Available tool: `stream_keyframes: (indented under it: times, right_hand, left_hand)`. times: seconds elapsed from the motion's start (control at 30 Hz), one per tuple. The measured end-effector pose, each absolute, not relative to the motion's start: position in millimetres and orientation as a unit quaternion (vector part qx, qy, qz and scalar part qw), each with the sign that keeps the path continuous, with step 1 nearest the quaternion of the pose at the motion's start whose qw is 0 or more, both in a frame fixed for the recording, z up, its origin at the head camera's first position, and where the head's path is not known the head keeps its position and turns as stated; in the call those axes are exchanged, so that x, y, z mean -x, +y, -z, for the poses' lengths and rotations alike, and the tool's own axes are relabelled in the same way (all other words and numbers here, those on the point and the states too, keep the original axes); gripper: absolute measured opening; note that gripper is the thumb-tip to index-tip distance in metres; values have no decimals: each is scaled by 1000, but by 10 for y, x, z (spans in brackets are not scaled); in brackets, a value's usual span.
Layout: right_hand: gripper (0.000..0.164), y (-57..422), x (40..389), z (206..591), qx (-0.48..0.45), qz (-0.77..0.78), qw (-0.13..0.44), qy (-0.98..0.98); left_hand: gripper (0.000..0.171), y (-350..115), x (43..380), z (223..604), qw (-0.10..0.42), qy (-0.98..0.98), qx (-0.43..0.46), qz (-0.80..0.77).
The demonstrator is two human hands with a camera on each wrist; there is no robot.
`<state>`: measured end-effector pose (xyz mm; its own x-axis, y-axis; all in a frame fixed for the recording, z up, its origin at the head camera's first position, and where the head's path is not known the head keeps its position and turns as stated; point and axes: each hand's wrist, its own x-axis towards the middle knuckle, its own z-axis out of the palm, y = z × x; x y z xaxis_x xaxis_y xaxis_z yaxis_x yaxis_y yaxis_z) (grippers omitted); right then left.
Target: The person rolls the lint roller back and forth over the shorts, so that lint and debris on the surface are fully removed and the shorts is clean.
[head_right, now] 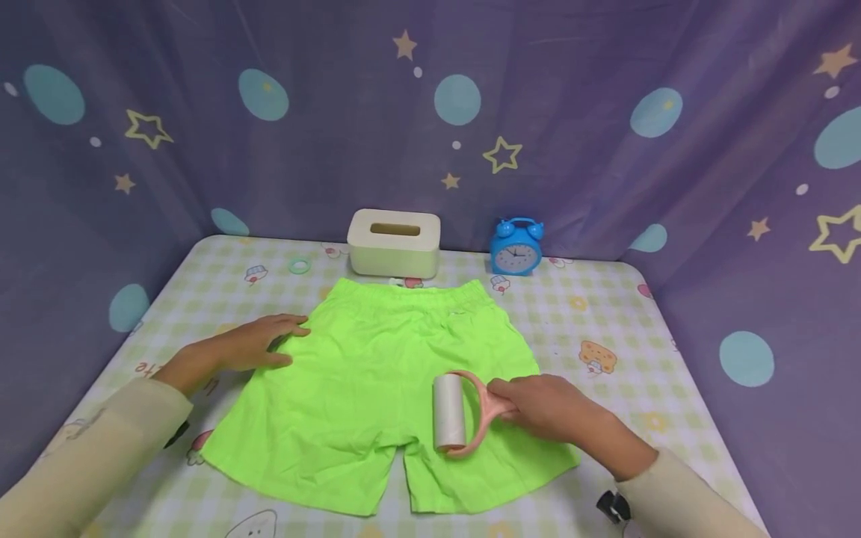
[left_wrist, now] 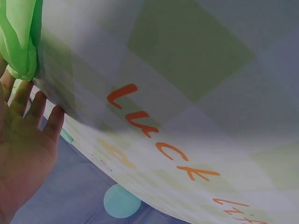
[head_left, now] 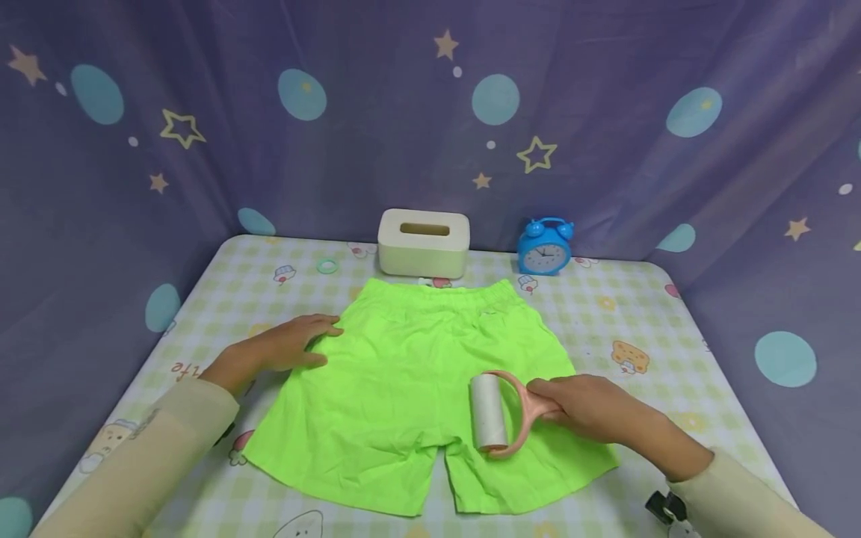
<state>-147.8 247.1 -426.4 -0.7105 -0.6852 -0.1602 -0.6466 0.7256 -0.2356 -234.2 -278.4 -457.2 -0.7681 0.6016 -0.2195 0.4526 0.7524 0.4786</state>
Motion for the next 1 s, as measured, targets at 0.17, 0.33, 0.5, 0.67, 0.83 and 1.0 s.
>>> stream_keyframes:
  times: [0.17, 0.33, 0.5, 0.67, 0.83, 1.0]
  right_hand:
    - [16, 2159, 1489, 4275, 379, 84, 119, 914]
    - [15, 1903, 1520, 4269, 408, 83, 101, 904]
    - [17, 1716, 1527, 4293, 423, 83, 83, 898]
    - [20, 1493, 1524, 4340, 430, 75, 74, 897]
    - [22, 1152, 1485, 4361, 422, 61, 83, 901]
    - [20, 795, 1401, 4404, 423, 64, 78, 900]
  left_hand:
    - [56, -2775, 2352, 4563, 181, 917, -290, -207]
    - [56, -2776, 2356, 4556, 180, 917, -291, -205]
    - [55, -2783, 2361, 4536, 180, 918, -289, -205]
    - [54, -2787, 2369, 4531, 178, 916, -292, -208]
    - [54, -2797, 2366, 4569, 176, 915, -295, -211]
    - [53, -2806, 2342, 4592, 175, 917, -290, -209]
